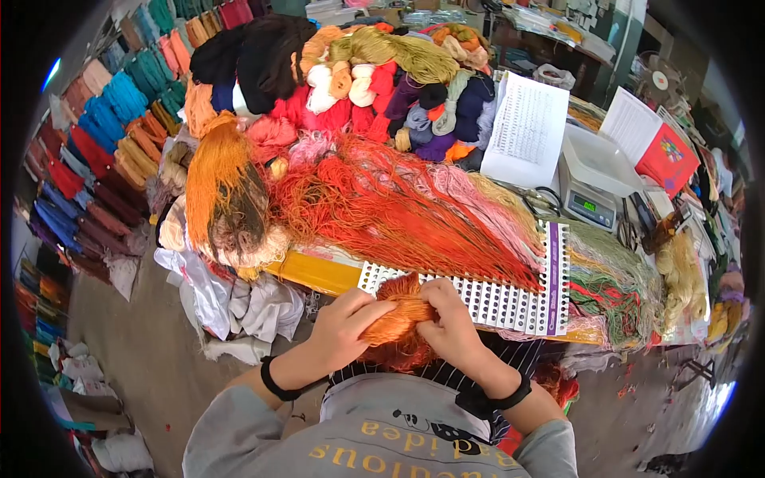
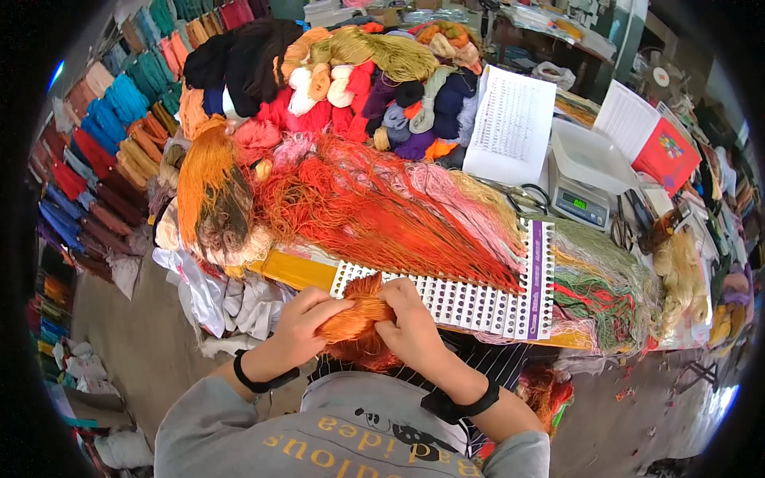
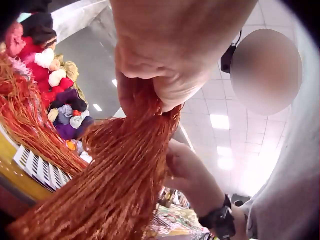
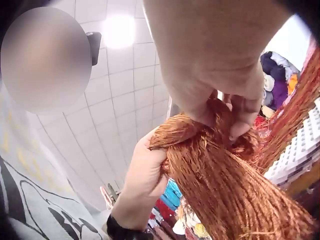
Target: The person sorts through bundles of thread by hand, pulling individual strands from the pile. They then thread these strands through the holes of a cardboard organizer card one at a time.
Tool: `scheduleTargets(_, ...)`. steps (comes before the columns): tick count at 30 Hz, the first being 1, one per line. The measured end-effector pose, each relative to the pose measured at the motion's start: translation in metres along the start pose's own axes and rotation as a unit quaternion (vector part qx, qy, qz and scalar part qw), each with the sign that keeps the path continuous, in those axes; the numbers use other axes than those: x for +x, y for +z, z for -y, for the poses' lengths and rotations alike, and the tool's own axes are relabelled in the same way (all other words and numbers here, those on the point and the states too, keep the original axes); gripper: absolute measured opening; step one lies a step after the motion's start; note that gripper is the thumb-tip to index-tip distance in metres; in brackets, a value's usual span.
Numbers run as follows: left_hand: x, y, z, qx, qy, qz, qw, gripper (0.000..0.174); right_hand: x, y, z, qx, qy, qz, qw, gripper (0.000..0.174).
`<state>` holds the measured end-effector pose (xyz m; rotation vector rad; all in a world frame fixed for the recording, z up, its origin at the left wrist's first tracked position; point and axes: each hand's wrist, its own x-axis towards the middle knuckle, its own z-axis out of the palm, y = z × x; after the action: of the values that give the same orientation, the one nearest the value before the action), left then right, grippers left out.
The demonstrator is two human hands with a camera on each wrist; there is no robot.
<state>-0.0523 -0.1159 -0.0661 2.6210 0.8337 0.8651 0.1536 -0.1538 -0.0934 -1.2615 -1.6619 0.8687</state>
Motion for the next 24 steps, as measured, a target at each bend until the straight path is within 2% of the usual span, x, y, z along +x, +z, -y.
scheduleTargets(2,-0.002,-0.008,-0.002,-0.059,-0.016,-0.055,0.997,0.040,0.000,-0.003,-0.002,0.005,0.001,-0.022,1.000,0.034)
scheduleTargets(3,-0.003,-0.015,-0.006,-0.090,-0.050,-0.066,0.993,0.032,0.001,-0.007,-0.007,0.034,-0.015,-0.031,0.999,0.034)
scheduleTargets(4,-0.004,-0.017,-0.003,-0.090,-0.049,-0.064,0.993,0.032,0.001,-0.008,-0.012,0.063,-0.031,-0.040,0.997,0.034)
scheduleTargets(5,-0.006,-0.021,0.000,-0.137,-0.077,-0.058,0.986,0.030,0.000,-0.006,-0.016,0.230,0.003,-0.035,0.973,0.043)
scheduleTargets(6,-0.008,-0.024,0.003,-0.183,-0.106,-0.053,0.976,0.028,-0.001,-0.007,-0.016,0.231,0.004,-0.036,0.972,0.043)
scheduleTargets(7,-0.013,-0.020,0.011,-0.307,-0.161,-0.054,0.936,0.023,-0.003,-0.009,-0.015,0.456,0.096,0.021,0.885,0.048)
scheduleTargets(8,-0.013,-0.021,0.011,-0.306,-0.161,-0.054,0.937,0.023,-0.004,-0.011,-0.012,0.648,0.180,0.077,0.736,0.053)
scheduleTargets(9,-0.012,-0.021,0.011,-0.455,-0.190,-0.045,0.869,0.024,-0.004,-0.012,-0.009,0.673,0.192,0.131,0.702,0.060)
scheduleTargets(10,-0.011,-0.022,0.010,-0.591,-0.214,-0.036,0.777,0.027,-0.004,-0.011,-0.005,0.673,0.191,0.131,0.702,0.060)
scheduleTargets(11,-0.011,-0.022,0.013,-0.635,-0.138,-0.020,0.760,0.033,-0.005,-0.009,0.001,0.643,0.200,0.157,0.723,0.058)
scheduleTargets(12,-0.009,-0.029,0.015,-0.635,-0.138,-0.021,0.760,0.033,-0.005,-0.005,0.004,0.611,0.208,0.182,0.742,0.056)
scheduleTargets(13,-0.008,-0.043,0.015,-0.593,-0.136,0.003,0.794,0.034,-0.004,0.001,0.001,0.571,0.179,0.170,0.783,0.050)
scheduleTargets(14,-0.011,-0.055,0.016,-0.549,-0.134,0.026,0.825,0.034,-0.004,0.002,-0.002,0.570,0.179,0.171,0.783,0.050)
scheduleTargets(15,-0.021,-0.065,0.018,-0.531,-0.212,-0.028,0.820,0.033,-0.003,0.002,-0.004,0.532,0.166,0.163,0.814,0.046)
scheduleTargets(16,-0.027,-0.066,0.022,-0.454,-0.273,-0.126,0.839,0.029,-0.003,0.001,-0.006,0.492,0.151,0.154,0.844,0.041)
scheduleTargets(17,-0.031,-0.066,0.026,-0.368,-0.328,-0.222,0.841,0.025,-0.003,-0.001,-0.007,0.488,0.155,0.138,0.848,0.031)
scheduleTargets(18,-0.026,-0.082,0.028,-0.367,-0.327,-0.224,0.842,0.025,-0.004,-0.005,-0.010,0.488,0.154,0.139,0.848,0.031)
scheduleTargets(20,-0.013,-0.127,0.036,-0.429,-0.422,0.008,0.798,0.020,-0.007,-0.011,-0.019,0.475,0.174,0.141,0.851,0.028)
scheduleTargets(21,-0.023,-0.136,0.051,-0.428,-0.422,0.008,0.799,0.020,-0.008,-0.012,-0.021,0.469,0.162,0.120,0.860,0.024)
scheduleTargets(23,-0.041,-0.146,0.081,-0.555,-0.434,0.093,0.703,0.023,-0.011,-0.018,-0.023,0.474,0.173,0.102,0.857,0.023)
scheduleTargets(24,-0.042,-0.151,0.082,-0.553,-0.436,0.093,0.704,0.023,-0.012,-0.020,-0.025,0.479,0.184,0.084,0.854,0.022)
